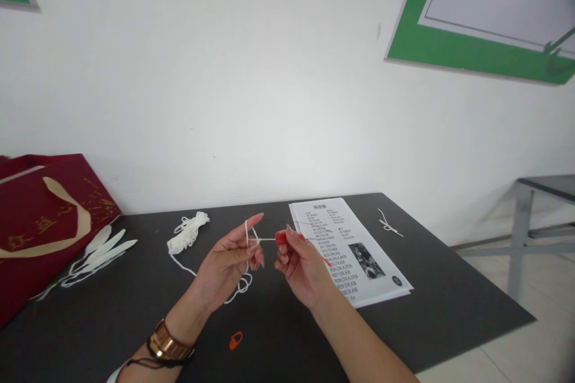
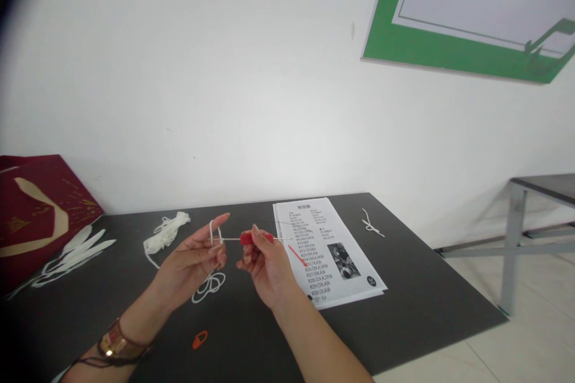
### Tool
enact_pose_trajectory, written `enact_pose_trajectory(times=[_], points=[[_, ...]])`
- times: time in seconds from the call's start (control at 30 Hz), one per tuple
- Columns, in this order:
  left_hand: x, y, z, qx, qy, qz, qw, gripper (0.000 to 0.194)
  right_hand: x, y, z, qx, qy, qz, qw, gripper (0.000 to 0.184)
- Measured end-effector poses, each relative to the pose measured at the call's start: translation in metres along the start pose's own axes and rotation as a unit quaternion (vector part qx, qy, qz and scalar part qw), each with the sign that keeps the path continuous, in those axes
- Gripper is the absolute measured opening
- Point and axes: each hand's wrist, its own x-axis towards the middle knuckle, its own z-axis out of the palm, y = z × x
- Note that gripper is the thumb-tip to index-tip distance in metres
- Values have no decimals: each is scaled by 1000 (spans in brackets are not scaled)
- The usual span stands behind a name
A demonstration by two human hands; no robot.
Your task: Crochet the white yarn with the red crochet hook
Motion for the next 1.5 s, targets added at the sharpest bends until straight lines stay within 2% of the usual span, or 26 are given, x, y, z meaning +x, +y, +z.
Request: enact_pose_trajectory(times=[0.2, 0.37, 0.5, 0.63, 0.77, 0.93, 1.07, 1.2, 1.27, 1.4, 1.5], points=[[-2, 1, 0, -24, 39, 4, 999, 34, -1, -1, 0, -27, -34, -18, 999, 21], [-3, -3, 1, 53, 12, 17, 998, 36, -1, -1, -1, -13, -26, -24, 999, 20], [-4, -5, 4, 114, -22, 3, 993, 46, -1, 0, -1, -9, -27, -25, 999, 21], [-4, -5, 4, 167, -14, 43, 985, 50, -1, 0, 0, -18, -14, -28, 999, 20], [-3, -5, 3, 272, 15, 102, 957, 44, -1, -1, 1, -17, 1, -21, 1000, 20], [-5, -6, 4, 396, 36, 223, 890, 35, -2, -1, 0, -14, 4, -12, 1000, 20], [-7, -4, 6, 426, 51, 242, 870, 33, -2, 0, 0, -12, 3, -7, 1000, 20], [-8, -2, 6, 411, 78, 235, 877, 28, -1, 0, -1, -12, 2, -6, 1000, 20], [-7, -3, 5, 380, 100, 207, 896, 29, 0, 0, -1, -11, 4, -5, 1000, 19], [-5, -4, 6, 281, 99, 105, 949, 51, 0, 1, -2, -16, 0, -8, 1000, 19], [-5, -5, 8, 216, 72, 63, 972, 66, 0, 2, -1, -28, -8, -15, 999, 16]])
